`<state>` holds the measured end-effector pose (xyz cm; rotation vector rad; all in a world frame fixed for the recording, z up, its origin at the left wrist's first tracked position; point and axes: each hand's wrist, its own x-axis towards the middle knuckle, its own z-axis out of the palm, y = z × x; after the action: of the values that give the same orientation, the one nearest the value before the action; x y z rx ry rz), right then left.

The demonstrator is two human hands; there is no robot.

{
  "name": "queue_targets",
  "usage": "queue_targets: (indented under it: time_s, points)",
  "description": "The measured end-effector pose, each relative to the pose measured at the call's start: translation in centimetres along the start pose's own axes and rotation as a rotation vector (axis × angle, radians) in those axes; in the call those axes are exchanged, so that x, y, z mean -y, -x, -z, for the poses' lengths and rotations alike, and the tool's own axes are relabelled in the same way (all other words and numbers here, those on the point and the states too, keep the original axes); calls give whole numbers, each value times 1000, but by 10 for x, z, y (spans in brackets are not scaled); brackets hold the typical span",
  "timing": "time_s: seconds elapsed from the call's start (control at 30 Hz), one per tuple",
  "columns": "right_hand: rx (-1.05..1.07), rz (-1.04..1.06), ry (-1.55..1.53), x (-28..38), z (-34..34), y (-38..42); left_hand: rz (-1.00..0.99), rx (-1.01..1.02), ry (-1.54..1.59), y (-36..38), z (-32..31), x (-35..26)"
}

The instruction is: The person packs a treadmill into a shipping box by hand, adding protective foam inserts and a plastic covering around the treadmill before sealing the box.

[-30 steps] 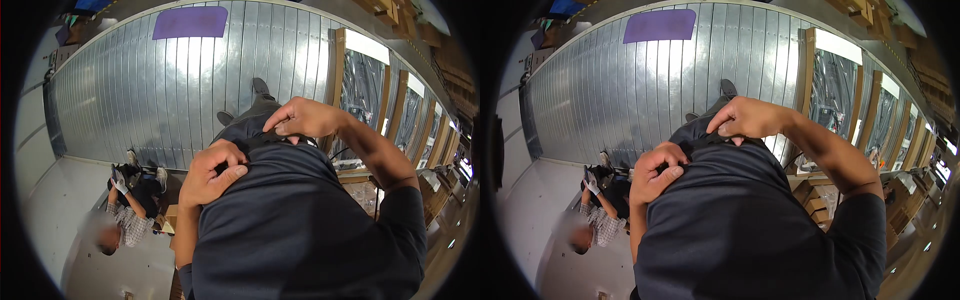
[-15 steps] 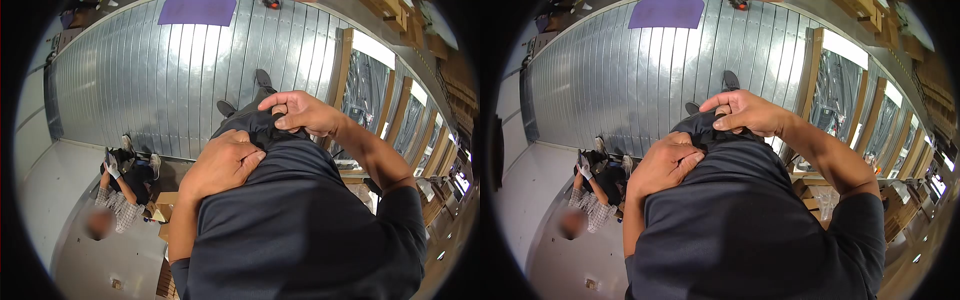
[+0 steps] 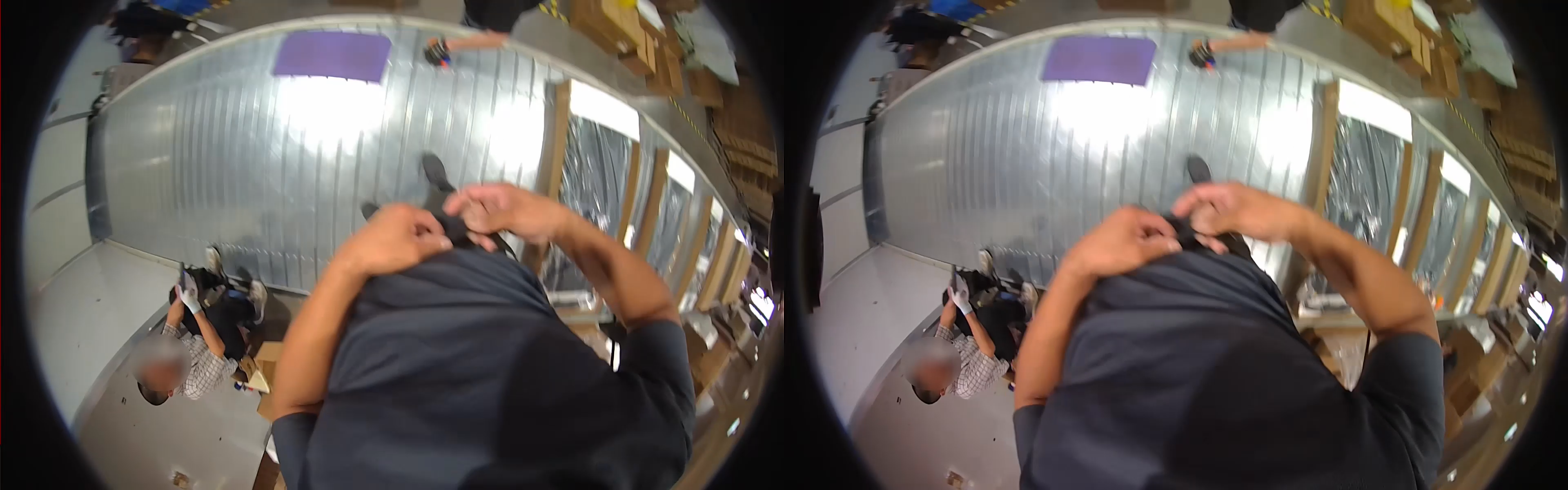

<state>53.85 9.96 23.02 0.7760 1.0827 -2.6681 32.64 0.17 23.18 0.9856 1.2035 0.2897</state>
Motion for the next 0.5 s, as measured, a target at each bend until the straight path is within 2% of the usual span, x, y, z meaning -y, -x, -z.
queue_targets:
  time_s: [0.07, 0.1, 0.13, 0.17, 0.2, 0.27, 0.37, 0.5]
  points:
    - [-44, -118, 167, 13, 7, 24, -152, -43, -77, -1, -4, -7]
    - [-49, -168, 270, 9, 17, 33, -128, 3, -92, -6, -4, -7]
    - [-127, -290, 354, -6, 31, 36, -192, -20, -166, -8, 0, -8]
    - [-83, -401, 647, 3, 34, 39, -190, 1, -179, -12, 0, -14]
    - [-101, -361, 340, -29, 56, 43, -225, 58, -201, -19, 2, -15]
    - [-88, -274, 376, -20, 46, 37, -214, -1, -208, -19, 0, -22]
    - [-198, -349, 435, -1, 33, 20, -231, -19, -216, -14, -1, -30]
    - [-177, -225, 650, 14, 16, 8, -263, 8, -244, -22, -3, -24]
